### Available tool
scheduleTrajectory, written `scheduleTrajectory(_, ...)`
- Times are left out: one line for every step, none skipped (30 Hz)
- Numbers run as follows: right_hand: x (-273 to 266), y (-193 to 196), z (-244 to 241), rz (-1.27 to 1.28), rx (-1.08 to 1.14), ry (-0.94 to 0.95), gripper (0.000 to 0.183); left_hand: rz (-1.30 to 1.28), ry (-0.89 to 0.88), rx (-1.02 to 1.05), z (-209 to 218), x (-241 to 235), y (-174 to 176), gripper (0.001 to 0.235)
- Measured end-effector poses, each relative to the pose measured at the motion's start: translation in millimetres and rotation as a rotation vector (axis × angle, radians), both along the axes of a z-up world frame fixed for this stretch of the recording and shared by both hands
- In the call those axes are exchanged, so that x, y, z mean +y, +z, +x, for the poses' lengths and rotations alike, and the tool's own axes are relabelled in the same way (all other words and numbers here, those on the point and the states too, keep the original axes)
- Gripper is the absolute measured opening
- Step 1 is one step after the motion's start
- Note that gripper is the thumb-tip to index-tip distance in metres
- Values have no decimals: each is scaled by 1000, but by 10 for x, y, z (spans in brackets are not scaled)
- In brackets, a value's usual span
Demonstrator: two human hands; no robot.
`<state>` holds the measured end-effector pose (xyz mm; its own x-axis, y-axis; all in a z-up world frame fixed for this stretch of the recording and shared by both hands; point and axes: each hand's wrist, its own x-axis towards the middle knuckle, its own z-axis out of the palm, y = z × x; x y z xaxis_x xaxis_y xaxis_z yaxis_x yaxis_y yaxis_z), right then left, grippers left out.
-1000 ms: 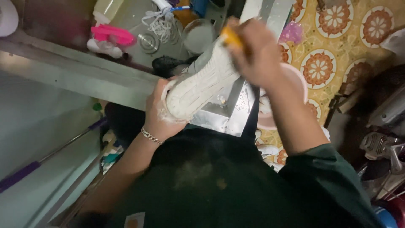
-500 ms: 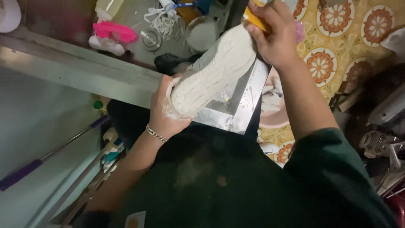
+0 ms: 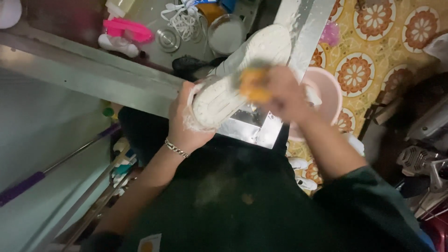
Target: Scrubbing and rinsing the exterior and interior of a white sneaker using a brush, sponge, and water in a sink.
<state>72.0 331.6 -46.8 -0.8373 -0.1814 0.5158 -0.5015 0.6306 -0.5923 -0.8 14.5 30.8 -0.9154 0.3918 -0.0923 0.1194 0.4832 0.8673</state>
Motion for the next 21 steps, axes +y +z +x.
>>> scheduleTrajectory(368, -194, -102, -20, 71, -14, 40, 39, -5, 20, 11, 1, 33, 67)
scheduleTrajectory(750, -384, -201, -37, 141, -30, 40, 81, -12, 40, 17, 13, 58, 68)
scheduleTrajectory(604, -407, -146, -37, 141, -32, 40, 81, -13, 39, 19, -16, -1, 68)
scheduleTrajectory(487, -423, -124, -33, 175, -67, 37, 68, -7, 13, 21, -23, -59, 67)
scheduleTrajectory(372, -440, -103, -30, 208, -102, 36, 54, -1, -13, 20, -28, -117, 67)
scheduleTrajectory(-39, -174, 5, -31, 205, -99, 36, 53, 2, -16, 23, -26, -89, 67)
scheduleTrajectory(-448, 95, 114, -39, 129, -37, 26, 80, -10, -35, 25, -24, -59, 65)
scheduleTrajectory(-857, 358, 191, -43, 64, 21, 28, 109, -28, -45, -17, -19, -33, 63)
scheduleTrajectory(-494, 267, 116, -42, 70, 19, 28, 110, -30, -38, -52, -20, -5, 63)
scheduleTrajectory(-150, 184, 84, -45, 65, -12, 24, 150, -52, -65, -38, -42, 34, 61)
scheduleTrajectory(187, 98, 51, -48, 60, -43, 23, 191, -72, -92, -23, -69, 72, 59)
scheduleTrajectory(297, 36, 24, -45, 62, -42, 23, 195, -72, -90, 9, -64, 44, 59)
scheduleTrajectory(413, -22, -8, -42, 61, -89, 27, 176, -54, -32, 36, -52, 20, 62)
scheduleTrajectory(553, -76, -73, -38, 64, -135, 35, 157, -34, 30, 42, -19, -1, 66)
scheduleTrajectory(176, 68, -6, -34, 70, -131, 35, 162, -31, 36, 5, 18, 53, 66)
scheduleTrajectory(-231, 203, 121, -27, 35, -72, 30, 129, -31, 41, 4, 31, 104, 65)
scheduleTrajectory(-640, 337, 247, -21, 1, -13, 32, 97, -31, 45, 4, 42, 153, 64)
scheduleTrajectory(-348, 219, 155, -21, 5, -16, 32, 97, -34, 50, -11, 46, 123, 64)
scheduleTrajectory(-57, 101, 67, -95, 45, -37, 30, 90, -28, 62, -23, 48, 93, 65)
scheduleTrajectory(221, -19, 26, -170, 78, -56, 33, 82, -20, 67, 8, 37, 59, 66)
scheduleTrajectory(185, 128, 69, -171, 74, -59, 33, 81, -22, 64, 41, -11, -52, 66)
